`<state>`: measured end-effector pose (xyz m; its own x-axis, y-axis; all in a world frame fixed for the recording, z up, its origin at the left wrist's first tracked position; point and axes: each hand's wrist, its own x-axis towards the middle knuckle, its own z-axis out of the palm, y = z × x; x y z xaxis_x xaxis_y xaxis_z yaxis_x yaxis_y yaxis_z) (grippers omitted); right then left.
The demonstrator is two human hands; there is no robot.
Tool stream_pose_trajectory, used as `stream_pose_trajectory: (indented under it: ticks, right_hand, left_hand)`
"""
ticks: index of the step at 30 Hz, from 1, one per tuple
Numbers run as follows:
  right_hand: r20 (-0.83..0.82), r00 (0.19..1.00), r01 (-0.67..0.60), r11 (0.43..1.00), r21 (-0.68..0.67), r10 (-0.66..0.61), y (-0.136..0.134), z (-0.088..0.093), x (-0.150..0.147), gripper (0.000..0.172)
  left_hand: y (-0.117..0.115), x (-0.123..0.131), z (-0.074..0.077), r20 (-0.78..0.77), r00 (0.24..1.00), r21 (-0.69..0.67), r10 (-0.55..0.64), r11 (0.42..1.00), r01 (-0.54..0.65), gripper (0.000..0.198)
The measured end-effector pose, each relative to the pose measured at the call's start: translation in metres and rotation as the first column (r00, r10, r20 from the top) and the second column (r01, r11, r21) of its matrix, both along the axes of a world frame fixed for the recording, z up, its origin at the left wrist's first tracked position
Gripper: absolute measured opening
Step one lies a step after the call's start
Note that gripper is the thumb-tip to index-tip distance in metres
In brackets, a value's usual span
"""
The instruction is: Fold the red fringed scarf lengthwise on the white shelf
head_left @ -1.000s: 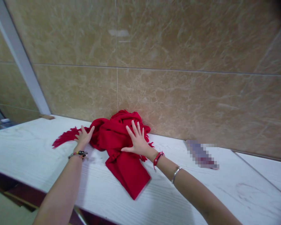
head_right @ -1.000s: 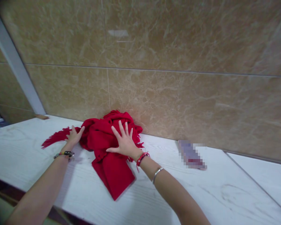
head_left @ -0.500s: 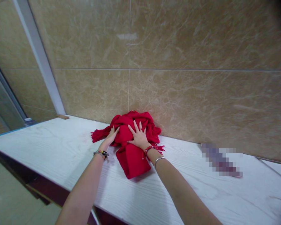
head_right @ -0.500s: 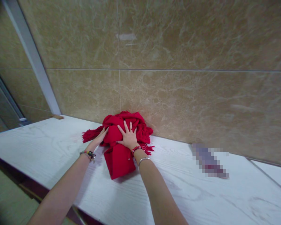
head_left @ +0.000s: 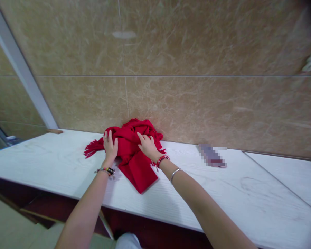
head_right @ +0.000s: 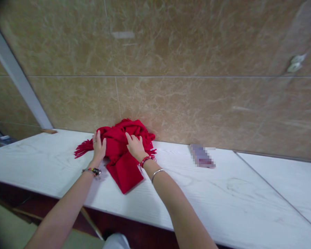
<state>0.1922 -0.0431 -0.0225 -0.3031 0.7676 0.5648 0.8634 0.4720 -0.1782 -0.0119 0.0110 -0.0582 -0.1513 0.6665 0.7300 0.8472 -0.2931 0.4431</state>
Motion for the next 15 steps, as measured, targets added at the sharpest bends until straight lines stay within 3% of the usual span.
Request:
stream_pose_trajectory:
  ticks: [3, 7, 10, 15]
  right_hand:
    - [-0.029, 0.999, -0.041, 0.999, -0.02, 0.041, -0.007, 0.013, 0.008, 0.034]
    - [-0.173, 0.985, -0.013, 0.998, 0.063, 0.024, -0.012, 0.04, 0.034, 0.032]
    - [-0.332, 0.942, 0.101, 0.985, 0.14, -0.05, -0.011, 0.069, 0.077, 0.034]
    - [-0.509, 0.846, 0.294, 0.935, 0.198, -0.159, -0.014, 0.107, 0.172, 0.036]
  left_hand:
    - [-0.017, 0.013, 0.004, -0.097, 0.989, 0.081, -0.108, 0.99, 0.116, 0.054]
    - [-0.04, 0.035, 0.013, -0.221, 0.969, 0.076, -0.111, 0.988, 0.131, 0.073]
    - [-0.052, 0.05, 0.028, -0.304, 0.949, 0.183, -0.087, 0.972, 0.147, 0.086]
    - [-0.056, 0.081, 0.063, -0.346, 0.93, 0.298, -0.124, 0.925, 0.234, 0.076]
